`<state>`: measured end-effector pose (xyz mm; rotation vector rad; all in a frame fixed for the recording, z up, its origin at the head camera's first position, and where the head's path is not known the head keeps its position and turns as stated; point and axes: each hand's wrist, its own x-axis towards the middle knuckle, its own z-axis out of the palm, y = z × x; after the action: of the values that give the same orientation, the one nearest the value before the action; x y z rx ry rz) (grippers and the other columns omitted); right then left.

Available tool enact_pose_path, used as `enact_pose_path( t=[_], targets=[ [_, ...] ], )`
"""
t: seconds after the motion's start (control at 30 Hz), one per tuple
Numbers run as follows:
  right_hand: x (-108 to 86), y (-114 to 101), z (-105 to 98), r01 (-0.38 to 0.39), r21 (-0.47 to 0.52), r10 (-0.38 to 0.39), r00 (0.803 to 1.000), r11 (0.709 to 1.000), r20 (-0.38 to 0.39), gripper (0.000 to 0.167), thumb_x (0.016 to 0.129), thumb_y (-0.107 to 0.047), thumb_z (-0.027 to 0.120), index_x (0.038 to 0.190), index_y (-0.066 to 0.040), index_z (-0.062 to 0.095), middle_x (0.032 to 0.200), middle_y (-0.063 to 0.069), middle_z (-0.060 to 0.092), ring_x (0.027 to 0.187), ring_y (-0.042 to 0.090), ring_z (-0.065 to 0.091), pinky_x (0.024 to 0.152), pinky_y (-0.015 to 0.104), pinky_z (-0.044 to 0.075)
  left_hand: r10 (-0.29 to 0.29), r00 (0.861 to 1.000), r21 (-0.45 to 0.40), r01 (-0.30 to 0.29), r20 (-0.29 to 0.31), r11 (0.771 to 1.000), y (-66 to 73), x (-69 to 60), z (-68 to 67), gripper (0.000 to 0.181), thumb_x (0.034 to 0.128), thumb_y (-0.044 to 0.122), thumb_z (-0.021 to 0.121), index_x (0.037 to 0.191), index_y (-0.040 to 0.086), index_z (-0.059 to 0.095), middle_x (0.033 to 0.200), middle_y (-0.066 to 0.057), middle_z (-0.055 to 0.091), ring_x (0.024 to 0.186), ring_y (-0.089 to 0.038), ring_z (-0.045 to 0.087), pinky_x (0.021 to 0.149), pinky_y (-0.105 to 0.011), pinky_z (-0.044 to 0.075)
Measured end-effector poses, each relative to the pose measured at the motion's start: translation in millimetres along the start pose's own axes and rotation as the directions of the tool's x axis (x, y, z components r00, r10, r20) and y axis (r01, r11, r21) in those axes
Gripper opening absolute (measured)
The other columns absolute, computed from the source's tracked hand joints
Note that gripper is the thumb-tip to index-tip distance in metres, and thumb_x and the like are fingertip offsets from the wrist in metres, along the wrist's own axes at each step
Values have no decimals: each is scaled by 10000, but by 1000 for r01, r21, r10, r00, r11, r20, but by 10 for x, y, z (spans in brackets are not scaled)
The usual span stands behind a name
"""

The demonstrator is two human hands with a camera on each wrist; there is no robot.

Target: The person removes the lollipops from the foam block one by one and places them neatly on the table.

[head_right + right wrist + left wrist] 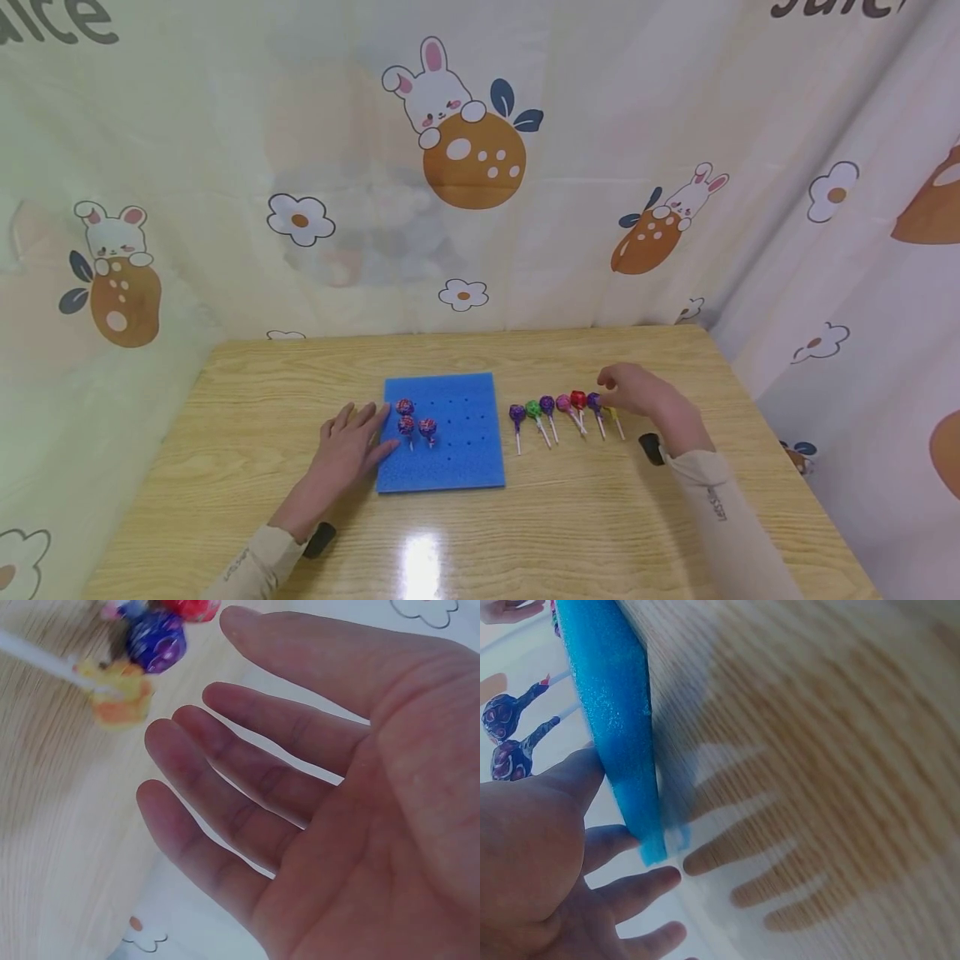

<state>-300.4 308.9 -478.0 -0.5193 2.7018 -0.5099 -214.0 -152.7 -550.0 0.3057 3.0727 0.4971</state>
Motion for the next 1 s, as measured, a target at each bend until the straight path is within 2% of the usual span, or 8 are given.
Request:
enact_pose_path(
  t=[0.3, 0.6, 0.77, 1.0],
  targets=[
    [-7, -231, 68, 56, 19, -55, 997, 998, -61, 374, 948, -108, 671, 1219, 145, 616, 1159, 308, 662, 1028, 417, 665, 872, 527, 549, 3, 1000, 3, -3, -2, 1000, 11, -2, -10, 618, 999, 472, 571, 1519, 156, 462, 1543, -189, 458, 1470, -489, 292, 1128, -678, 280],
    [36, -389, 249, 117, 12, -114, 984, 993, -135, 321, 941, -97, 686, 1178, 118, 651, 1102, 257, 696, 967, 358, 684, 830, 501, 562, 8, 1000, 9, -8, -10, 1000, 11, -15, -6, 615, 998, 469, 575, 1514, 152, 469, 1536, -190, 467, 1464, -491, 302, 1121, -678, 290],
    [61, -497, 362, 120, 18, -116, 978, 993, -173, 329, 959, -130, 674, 1205, 87, 653, 1112, 218, 689, 931, 276, 671, 798, 451, 568, 8, 1000, 3, -8, -12, 1000, 10, -19, -3, 615, 997, 466, 579, 1514, 152, 468, 1535, -191, 467, 1465, -490, 300, 1119, -679, 290],
    [98, -702, 539, 113, 32, -104, 973, 993, -208, 339, 983, -133, 646, 1278, 33, 628, 1192, 191, 655, 982, 267, 671, 805, 414, 576, 2, 1000, -1, -2, -8, 1000, 11, -15, -7, 620, 996, 470, 578, 1517, 153, 465, 1541, -189, 461, 1469, -488, 294, 1125, -680, 281]
  ],
)
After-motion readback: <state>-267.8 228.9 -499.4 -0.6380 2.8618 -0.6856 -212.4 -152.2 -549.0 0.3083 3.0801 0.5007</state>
